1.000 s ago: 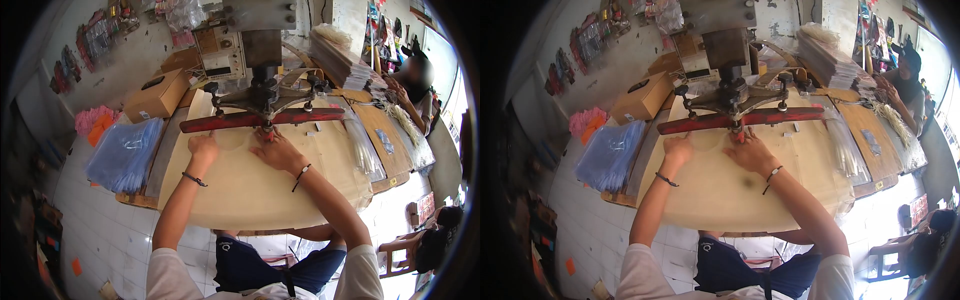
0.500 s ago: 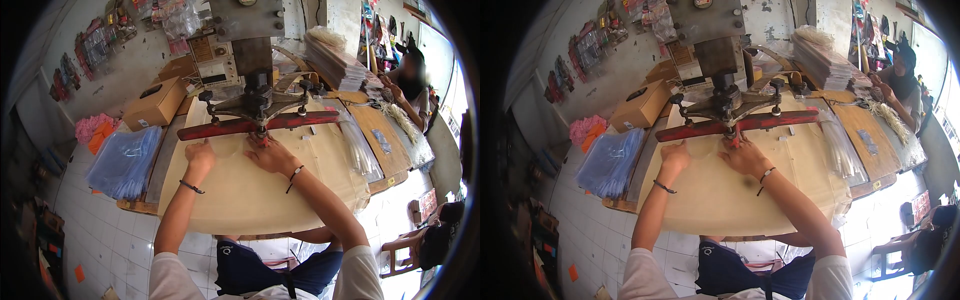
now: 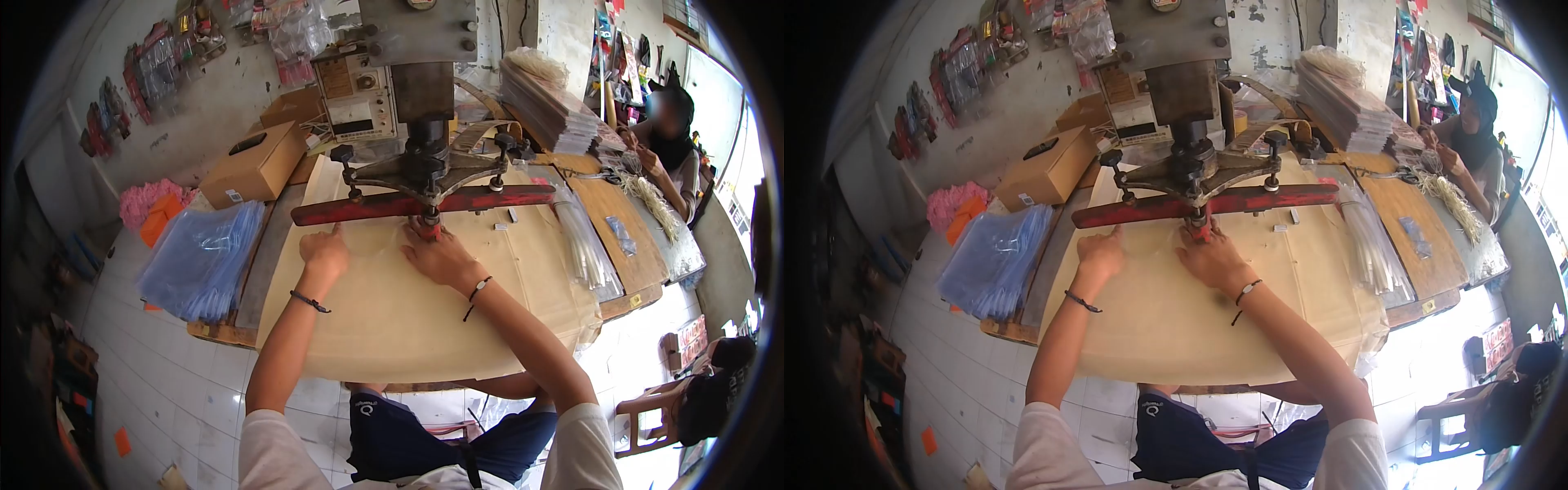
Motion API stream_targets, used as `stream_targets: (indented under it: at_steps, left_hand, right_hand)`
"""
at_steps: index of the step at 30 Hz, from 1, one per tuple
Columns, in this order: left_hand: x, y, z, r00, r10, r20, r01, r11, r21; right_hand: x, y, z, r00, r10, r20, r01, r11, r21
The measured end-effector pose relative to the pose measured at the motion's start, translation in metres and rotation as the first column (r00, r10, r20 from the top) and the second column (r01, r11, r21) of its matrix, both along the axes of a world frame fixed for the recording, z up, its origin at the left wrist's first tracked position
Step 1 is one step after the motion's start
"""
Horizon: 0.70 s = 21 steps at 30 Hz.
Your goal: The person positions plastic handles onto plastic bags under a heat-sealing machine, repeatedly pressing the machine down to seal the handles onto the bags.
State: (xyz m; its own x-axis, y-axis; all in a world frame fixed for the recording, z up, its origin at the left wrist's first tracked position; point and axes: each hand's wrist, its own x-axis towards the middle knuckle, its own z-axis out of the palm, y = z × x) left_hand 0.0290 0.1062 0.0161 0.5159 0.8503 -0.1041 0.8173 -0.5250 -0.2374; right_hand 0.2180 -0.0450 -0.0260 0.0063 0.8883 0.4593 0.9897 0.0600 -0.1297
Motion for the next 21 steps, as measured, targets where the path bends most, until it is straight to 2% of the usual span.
stream_targets:
  at_steps: [3,6,9,12,21]
  left_hand:
    - [0.004,0.0,0.003,0.999,0.036,-0.04,-0.036,0.999,-0.006]
    - [0.008,-0.006,0.011,0.995,0.069,-0.072,-0.071,0.997,-0.026]
    - [0.007,-0.006,0.011,0.995,0.059,-0.084,-0.061,0.998,-0.015]
    - [0.005,0.0,0.006,0.996,0.04,-0.074,-0.042,0.999,-0.024]
    - [0.005,0.0,0.005,0.996,0.039,-0.082,-0.04,0.999,-0.016]
  right_hand:
    - [-0.008,0.001,0.001,0.998,-0.043,0.036,0.043,0.999,0.001]
    - [-0.01,0.0,0.007,0.992,0.016,-0.128,-0.023,0.999,-0.048]
    - [-0.024,0.007,-0.002,0.992,-0.114,-0.045,0.111,0.991,-0.076]
    - [-0.036,0.009,0.002,0.975,-0.164,-0.15,0.144,0.98,-0.135]
    - [-0.045,0.024,-0.002,0.968,-0.221,-0.115,0.206,0.97,-0.128]
